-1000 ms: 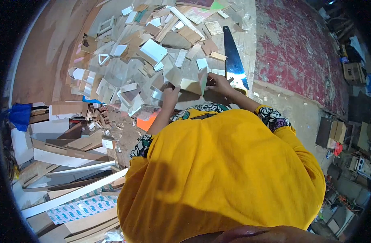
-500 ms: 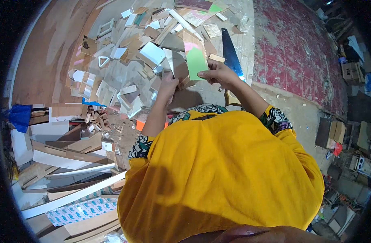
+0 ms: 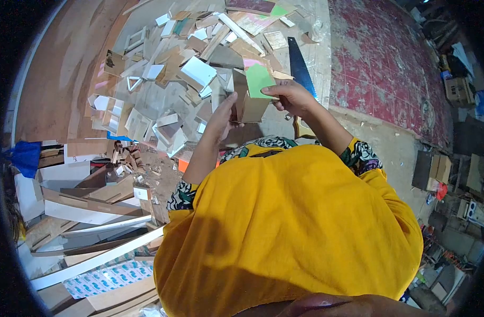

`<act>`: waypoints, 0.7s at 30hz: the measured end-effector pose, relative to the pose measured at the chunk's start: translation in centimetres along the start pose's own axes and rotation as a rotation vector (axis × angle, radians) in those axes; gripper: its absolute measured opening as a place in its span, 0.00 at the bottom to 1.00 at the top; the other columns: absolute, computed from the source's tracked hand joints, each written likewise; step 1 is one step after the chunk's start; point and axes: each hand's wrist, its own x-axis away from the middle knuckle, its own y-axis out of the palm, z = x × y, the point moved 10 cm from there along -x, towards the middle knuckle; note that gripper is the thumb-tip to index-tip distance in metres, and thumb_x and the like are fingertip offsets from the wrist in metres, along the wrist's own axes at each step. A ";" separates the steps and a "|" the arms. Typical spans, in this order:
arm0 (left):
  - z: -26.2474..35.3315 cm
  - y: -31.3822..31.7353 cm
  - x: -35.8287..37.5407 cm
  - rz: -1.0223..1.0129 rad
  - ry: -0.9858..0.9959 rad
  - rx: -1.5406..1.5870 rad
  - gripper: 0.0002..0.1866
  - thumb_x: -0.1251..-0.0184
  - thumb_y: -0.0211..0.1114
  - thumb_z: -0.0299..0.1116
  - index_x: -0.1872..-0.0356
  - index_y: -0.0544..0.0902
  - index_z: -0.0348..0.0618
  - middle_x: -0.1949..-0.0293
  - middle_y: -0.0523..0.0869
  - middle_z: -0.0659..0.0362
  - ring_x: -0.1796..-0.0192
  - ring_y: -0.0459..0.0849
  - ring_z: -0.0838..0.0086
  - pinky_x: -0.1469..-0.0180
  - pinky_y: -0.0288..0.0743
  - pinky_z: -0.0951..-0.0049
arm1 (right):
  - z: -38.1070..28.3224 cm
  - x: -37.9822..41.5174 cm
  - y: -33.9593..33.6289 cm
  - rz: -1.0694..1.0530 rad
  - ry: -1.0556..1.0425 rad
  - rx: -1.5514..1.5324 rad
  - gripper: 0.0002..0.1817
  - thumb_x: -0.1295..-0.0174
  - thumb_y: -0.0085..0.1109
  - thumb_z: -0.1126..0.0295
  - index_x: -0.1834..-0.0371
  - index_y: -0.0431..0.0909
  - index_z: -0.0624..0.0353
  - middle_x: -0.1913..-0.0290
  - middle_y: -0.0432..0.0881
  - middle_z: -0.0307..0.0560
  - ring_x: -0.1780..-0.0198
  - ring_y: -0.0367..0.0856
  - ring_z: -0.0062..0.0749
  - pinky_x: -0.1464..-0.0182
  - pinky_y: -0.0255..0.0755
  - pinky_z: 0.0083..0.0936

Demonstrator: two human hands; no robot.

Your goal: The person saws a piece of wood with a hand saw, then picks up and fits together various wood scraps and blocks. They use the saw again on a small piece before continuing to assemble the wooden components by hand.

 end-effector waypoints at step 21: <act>-0.3 1.3 0.5 0.048 0.026 -0.016 0.44 0.50 0.55 0.73 0.39 0.68 0.50 0.49 0.75 0.56 0.50 0.74 0.69 0.55 0.72 0.65 | 1.4 -0.5 -0.7 0.130 0.022 0.157 0.13 0.51 0.68 0.63 0.78 0.73 0.55 0.84 0.67 0.32 0.85 0.60 0.17 0.82 0.52 0.17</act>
